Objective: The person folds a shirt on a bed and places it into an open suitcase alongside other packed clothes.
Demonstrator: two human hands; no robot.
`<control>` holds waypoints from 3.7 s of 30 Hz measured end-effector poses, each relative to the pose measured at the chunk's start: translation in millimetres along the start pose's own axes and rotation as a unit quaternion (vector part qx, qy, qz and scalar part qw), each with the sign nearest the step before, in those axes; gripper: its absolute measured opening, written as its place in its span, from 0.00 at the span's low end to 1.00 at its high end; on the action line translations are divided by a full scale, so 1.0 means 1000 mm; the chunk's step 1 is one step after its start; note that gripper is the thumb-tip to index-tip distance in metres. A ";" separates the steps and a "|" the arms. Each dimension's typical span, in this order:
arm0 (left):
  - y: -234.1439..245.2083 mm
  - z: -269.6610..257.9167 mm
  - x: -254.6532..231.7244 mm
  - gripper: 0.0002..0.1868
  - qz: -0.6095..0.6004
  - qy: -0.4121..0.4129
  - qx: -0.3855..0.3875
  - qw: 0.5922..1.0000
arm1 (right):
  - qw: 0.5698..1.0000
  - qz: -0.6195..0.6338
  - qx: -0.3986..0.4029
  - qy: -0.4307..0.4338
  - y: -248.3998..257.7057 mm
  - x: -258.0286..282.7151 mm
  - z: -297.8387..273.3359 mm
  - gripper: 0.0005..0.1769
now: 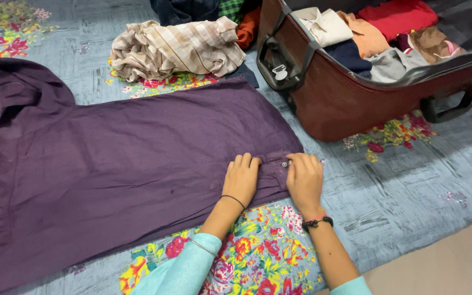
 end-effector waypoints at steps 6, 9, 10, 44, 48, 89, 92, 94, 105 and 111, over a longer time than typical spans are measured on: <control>0.006 -0.007 -0.008 0.18 0.078 -0.015 -0.035 0.996 | 0.980 -0.020 0.041 0.194 -0.005 0.077 -0.015 0.21; 0.006 -0.004 -0.007 0.20 0.082 -0.015 -0.035 0.996 | 0.974 0.095 0.155 0.132 -0.032 0.067 -0.014 0.29; 0.006 -0.005 -0.005 0.20 0.068 -0.010 -0.026 0.997 | 0.979 0.057 0.169 0.102 -0.038 0.056 -0.013 0.31; 0.100 -0.133 0.095 0.44 0.105 0.156 0.044 0.981 | 0.958 -0.029 0.243 0.152 -0.074 0.083 -0.037 0.36; 0.118 -0.155 0.131 0.44 0.126 0.196 0.048 0.971 | 0.953 -0.053 0.261 0.146 -0.083 0.069 -0.038 0.36; 0.258 -0.245 0.297 0.32 0.113 0.238 -0.066 0.962 | 0.842 0.101 0.338 0.409 -0.232 0.421 -0.058 0.38; 0.273 -0.249 0.298 0.30 0.140 0.264 -0.085 0.950 | 0.849 0.106 0.314 0.412 -0.242 0.423 -0.055 0.39; 0.280 -0.255 0.304 0.26 0.142 0.280 -0.102 0.944 | 0.851 0.114 0.313 0.406 -0.244 0.420 -0.057 0.40; 0.305 -0.309 0.335 0.23 0.119 0.412 -0.142 0.892 | 0.857 0.126 0.337 0.369 -0.243 0.419 -0.055 0.40; 0.338 -0.337 0.304 0.23 0.210 0.409 -0.161 0.873 | 0.857 0.134 0.345 0.357 -0.244 0.417 -0.053 0.38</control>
Point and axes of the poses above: each hand's wrist, its own z-axis towards the middle knuckle, its own y-axis out of the back of the hand, x = y × z, the point moved 10 cm from there along z, towards the middle knuckle, and after that the axes turned 3 degrees about z, right-handed, at the moved point
